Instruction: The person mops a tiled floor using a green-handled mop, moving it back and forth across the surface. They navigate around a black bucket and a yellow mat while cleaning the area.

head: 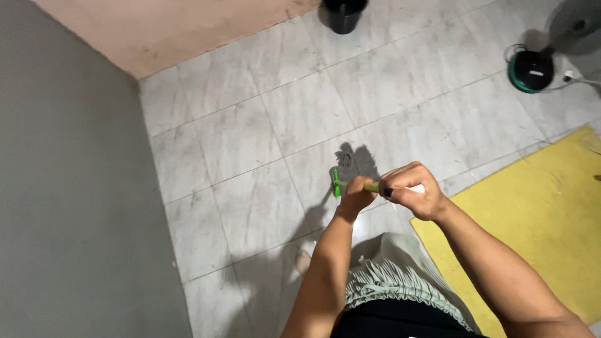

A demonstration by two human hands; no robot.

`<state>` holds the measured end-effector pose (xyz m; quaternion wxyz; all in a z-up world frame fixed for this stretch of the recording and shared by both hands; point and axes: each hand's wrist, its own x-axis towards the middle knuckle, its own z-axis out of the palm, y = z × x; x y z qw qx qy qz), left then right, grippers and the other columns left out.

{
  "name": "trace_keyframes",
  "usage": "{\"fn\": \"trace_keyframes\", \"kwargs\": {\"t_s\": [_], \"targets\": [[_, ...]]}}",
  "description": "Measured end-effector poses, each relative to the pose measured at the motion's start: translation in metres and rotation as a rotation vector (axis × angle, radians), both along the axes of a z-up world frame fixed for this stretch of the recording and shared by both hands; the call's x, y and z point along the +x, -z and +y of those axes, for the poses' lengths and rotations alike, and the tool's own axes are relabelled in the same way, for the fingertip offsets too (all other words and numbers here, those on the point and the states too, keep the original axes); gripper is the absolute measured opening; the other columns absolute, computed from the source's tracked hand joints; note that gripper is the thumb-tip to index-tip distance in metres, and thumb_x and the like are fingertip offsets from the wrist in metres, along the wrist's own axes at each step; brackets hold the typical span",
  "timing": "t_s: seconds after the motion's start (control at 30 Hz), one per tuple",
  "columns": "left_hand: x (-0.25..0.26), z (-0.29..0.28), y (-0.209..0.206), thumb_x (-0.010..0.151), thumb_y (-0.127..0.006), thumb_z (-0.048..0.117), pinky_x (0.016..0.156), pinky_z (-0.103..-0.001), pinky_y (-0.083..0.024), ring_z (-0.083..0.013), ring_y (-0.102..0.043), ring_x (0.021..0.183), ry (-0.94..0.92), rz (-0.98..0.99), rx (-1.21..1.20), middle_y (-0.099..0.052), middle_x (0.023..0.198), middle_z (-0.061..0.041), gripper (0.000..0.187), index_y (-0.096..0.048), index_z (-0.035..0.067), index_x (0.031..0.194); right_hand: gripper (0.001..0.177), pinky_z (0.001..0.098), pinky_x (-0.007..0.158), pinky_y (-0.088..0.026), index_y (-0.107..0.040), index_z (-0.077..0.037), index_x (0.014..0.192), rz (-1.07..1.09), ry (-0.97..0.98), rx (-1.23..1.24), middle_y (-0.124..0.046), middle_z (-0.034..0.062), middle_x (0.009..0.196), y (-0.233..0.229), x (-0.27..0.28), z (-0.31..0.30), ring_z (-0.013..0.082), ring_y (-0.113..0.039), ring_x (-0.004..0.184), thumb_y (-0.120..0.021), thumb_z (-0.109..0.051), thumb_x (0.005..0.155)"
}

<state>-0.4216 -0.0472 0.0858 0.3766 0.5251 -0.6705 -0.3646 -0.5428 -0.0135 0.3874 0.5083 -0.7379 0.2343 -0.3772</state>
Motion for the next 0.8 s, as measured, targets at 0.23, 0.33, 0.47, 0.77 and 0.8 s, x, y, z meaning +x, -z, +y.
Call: {"fn": "trace_keyframes", "kwargs": {"t_s": [0.23, 0.33, 0.47, 0.77, 0.8], "targets": [[0.114, 0.023, 0.006, 0.085, -0.06, 0.025, 0.075, -0.047, -0.058, -0.0385, -0.071, 0.081, -0.118, -0.252, 0.091, -0.073, 0.084, -0.014, 0.021, -0.073, 0.014, 0.074, 0.035, 0.0387, 0.059, -0.043, -0.039, -0.003, 0.054, -0.277, -0.149, 0.113, -0.046, 0.0125, 0.053, 0.023, 0.08, -0.01, 0.025, -0.044, 0.052, -0.056, -0.012, 0.083], [0.172, 0.034, 0.006, 0.083, -0.061, 0.028, 0.077, -0.049, -0.057, -0.0395, -0.071, 0.084, -0.198, -0.339, 0.18, -0.074, 0.087, -0.014, 0.019, -0.077, 0.017, 0.079, 0.036, 0.0403, 0.065, -0.047, -0.041, -0.004, 0.056, -0.352, -0.22, 0.105, -0.048, 0.0122, 0.055, 0.042, 0.122, -0.012, 0.025, -0.047, 0.053, -0.056, -0.017, 0.085], [0.265, 0.067, 0.027, 0.085, -0.066, 0.034, 0.076, -0.051, -0.055, -0.0409, -0.069, 0.089, -0.335, -0.398, 0.442, -0.073, 0.09, -0.015, 0.02, -0.077, 0.017, 0.083, 0.039, 0.0393, 0.065, -0.047, -0.044, -0.003, 0.058, -0.313, -0.287, 0.242, -0.054, 0.0135, 0.062, 0.088, 0.19, -0.006, 0.026, -0.053, 0.061, -0.058, -0.021, 0.09], [0.423, 0.157, 0.104, 0.084, -0.073, 0.032, 0.106, -0.047, -0.045, -0.0346, -0.05, 0.134, -0.52, -0.667, 0.491, -0.055, 0.14, -0.016, 0.027, -0.072, 0.013, 0.103, 0.047, 0.0368, 0.07, -0.051, -0.048, 0.001, 0.058, -0.067, -0.38, 0.372, -0.061, 0.0131, 0.069, 0.207, 0.305, 0.048, 0.0212, -0.059, 0.071, -0.047, -0.013, 0.103], [0.426, 0.165, 0.105, 0.087, -0.072, 0.036, 0.109, -0.047, -0.043, -0.0347, -0.047, 0.135, -0.532, -0.678, 0.497, -0.054, 0.142, -0.015, 0.028, -0.073, 0.012, 0.1, 0.046, 0.0368, 0.072, -0.052, -0.047, 0.001, 0.058, -0.049, -0.38, 0.359, -0.061, 0.013, 0.07, 0.21, 0.307, 0.051, 0.0214, -0.06, 0.072, -0.046, -0.012, 0.103]]}}
